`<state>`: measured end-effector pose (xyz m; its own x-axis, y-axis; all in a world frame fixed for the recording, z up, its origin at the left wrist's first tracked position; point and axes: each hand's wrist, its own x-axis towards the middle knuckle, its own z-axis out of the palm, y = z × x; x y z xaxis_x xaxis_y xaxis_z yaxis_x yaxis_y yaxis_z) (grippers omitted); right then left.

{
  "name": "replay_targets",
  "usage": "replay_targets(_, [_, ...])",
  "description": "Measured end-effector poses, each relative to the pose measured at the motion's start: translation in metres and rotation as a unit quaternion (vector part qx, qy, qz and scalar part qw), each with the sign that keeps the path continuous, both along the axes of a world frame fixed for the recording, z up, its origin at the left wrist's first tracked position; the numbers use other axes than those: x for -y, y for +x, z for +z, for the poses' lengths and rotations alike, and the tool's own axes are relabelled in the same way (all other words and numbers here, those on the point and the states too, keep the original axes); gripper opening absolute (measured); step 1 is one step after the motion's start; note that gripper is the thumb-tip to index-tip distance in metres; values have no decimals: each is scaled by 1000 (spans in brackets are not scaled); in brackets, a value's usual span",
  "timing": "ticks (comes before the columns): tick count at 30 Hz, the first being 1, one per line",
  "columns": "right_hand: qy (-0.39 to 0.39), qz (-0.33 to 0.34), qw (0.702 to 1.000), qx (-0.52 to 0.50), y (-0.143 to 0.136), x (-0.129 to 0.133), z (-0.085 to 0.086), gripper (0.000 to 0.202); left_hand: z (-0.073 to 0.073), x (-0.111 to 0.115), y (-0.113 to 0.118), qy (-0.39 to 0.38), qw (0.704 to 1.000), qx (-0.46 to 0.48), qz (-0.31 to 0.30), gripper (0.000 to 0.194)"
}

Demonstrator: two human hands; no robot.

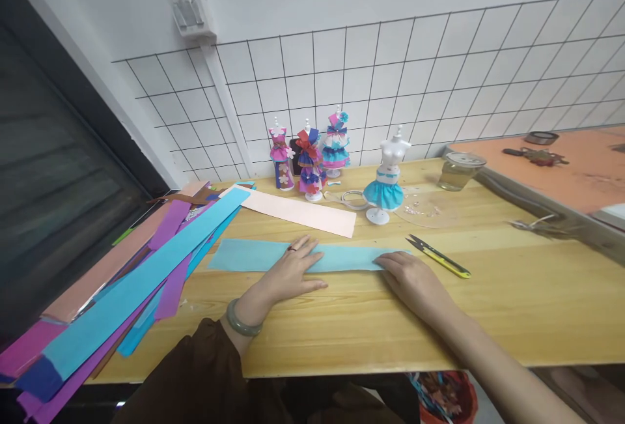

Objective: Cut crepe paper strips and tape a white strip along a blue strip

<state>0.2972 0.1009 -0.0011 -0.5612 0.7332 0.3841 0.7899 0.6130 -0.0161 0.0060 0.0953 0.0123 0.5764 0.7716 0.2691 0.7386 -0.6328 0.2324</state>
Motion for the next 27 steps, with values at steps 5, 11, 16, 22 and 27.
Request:
replay_targets(5, [-26, 20, 999, -16, 2, 1, 7, 28, 1, -4, -1, 38, 999, 2, -11, 19])
replay_targets(11, [-34, 9, 999, -9, 18, 1, 3, 28, -3, -12, -13, 29, 999, 23, 1, 20])
replay_targets(16, [-51, -4, 998, -22, 40, 0, 0, 28, -2, -15, -23, -19, 997, 78, 18, 22])
replay_targets(22, [-100, -45, 991, -82, 53, -4, -3, 31, 9, -21, -46, -100, 988, 101, 65, 18])
replay_targets(27, [-158, -94, 972, -146, 51, -4, -2, 33, 18, -21, -72, -176, 962, 138, 157, 20])
